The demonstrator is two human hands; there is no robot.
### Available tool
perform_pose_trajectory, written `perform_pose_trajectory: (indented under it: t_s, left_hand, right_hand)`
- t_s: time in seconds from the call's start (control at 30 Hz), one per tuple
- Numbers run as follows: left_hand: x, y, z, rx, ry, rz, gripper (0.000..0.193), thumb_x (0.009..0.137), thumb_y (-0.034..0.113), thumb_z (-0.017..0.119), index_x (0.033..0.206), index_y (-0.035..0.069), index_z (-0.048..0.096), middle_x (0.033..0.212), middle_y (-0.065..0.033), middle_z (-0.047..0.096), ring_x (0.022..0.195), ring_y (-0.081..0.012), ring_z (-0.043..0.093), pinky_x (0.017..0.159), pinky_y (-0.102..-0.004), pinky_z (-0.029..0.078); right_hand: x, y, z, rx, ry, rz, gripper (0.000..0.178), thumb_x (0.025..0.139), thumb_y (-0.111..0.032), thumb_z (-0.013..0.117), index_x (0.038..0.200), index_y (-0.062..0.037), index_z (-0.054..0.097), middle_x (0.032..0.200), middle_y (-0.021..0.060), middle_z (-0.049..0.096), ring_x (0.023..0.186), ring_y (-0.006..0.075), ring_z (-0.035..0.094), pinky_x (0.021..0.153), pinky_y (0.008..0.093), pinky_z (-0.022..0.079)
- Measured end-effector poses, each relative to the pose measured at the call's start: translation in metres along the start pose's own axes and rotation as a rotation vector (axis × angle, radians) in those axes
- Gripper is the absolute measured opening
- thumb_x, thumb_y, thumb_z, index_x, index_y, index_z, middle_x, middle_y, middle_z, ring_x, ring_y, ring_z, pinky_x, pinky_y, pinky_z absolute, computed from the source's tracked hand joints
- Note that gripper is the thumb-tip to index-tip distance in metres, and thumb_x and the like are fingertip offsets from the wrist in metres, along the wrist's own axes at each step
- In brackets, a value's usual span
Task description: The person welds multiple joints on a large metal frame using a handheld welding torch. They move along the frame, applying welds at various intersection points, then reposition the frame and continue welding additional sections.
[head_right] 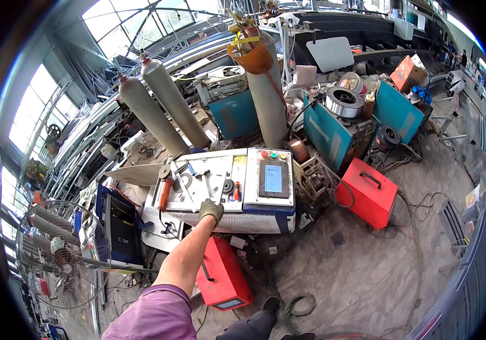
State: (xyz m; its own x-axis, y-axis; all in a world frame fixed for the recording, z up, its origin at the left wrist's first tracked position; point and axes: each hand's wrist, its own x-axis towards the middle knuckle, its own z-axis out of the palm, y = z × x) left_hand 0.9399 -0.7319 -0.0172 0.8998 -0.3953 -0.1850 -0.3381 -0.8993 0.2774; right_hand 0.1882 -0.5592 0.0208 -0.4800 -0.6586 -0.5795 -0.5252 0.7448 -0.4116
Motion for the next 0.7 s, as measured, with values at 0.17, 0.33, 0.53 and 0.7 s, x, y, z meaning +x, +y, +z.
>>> perform_pose_trajectory:
  t_s: [0.17,0.33,0.53,0.7]
  left_hand:
    - [-0.045,0.016,0.014,0.048,-0.262,0.161,0.055,0.090,0.036,0.065,0.128,-0.004,0.063,0.131,-0.0303,0.064,0.125,-0.0424,0.061,0.107,-0.0488,0.049]
    - [-0.159,-0.096,0.100,0.094,-0.449,0.389,0.044,0.087,0.038,0.067,0.108,-0.001,0.068,0.101,-0.0254,0.070,0.099,-0.0444,0.067,0.087,-0.0531,0.053]
    - [-0.283,-0.231,0.148,0.000,-0.798,0.420,0.026,0.082,0.021,0.068,0.076,-0.004,0.070,0.066,-0.0120,0.067,0.063,-0.0144,0.059,0.060,-0.0420,0.048]
    - [-0.309,-0.234,0.162,-0.069,-1.050,0.161,0.024,0.087,0.022,0.077,0.088,-0.002,0.074,0.072,-0.0064,0.069,0.061,-0.0150,0.062,0.054,-0.0339,0.048]
  right_hand:
    - [-0.011,0.045,-0.022,0.142,0.095,0.108,0.060,0.094,-0.049,0.062,0.118,0.0052,0.071,0.114,0.0273,0.074,0.102,0.0392,0.072,0.087,0.0480,0.053]
    - [-0.021,0.187,-0.104,0.645,0.309,0.292,0.061,0.093,-0.049,0.062,0.119,0.0051,0.071,0.115,0.0272,0.074,0.103,0.0389,0.072,0.087,0.0478,0.053]
    - [0.000,0.220,-0.161,-0.360,0.106,0.426,0.067,0.093,-0.060,0.048,0.110,-0.0022,0.077,0.112,0.0276,0.072,0.108,0.0481,0.068,0.094,0.0529,0.052]
    - [-0.011,0.256,-0.143,-0.368,0.095,0.311,0.067,0.095,-0.057,0.047,0.104,0.0016,0.077,0.108,0.0294,0.072,0.106,0.0452,0.070,0.097,0.0518,0.052]
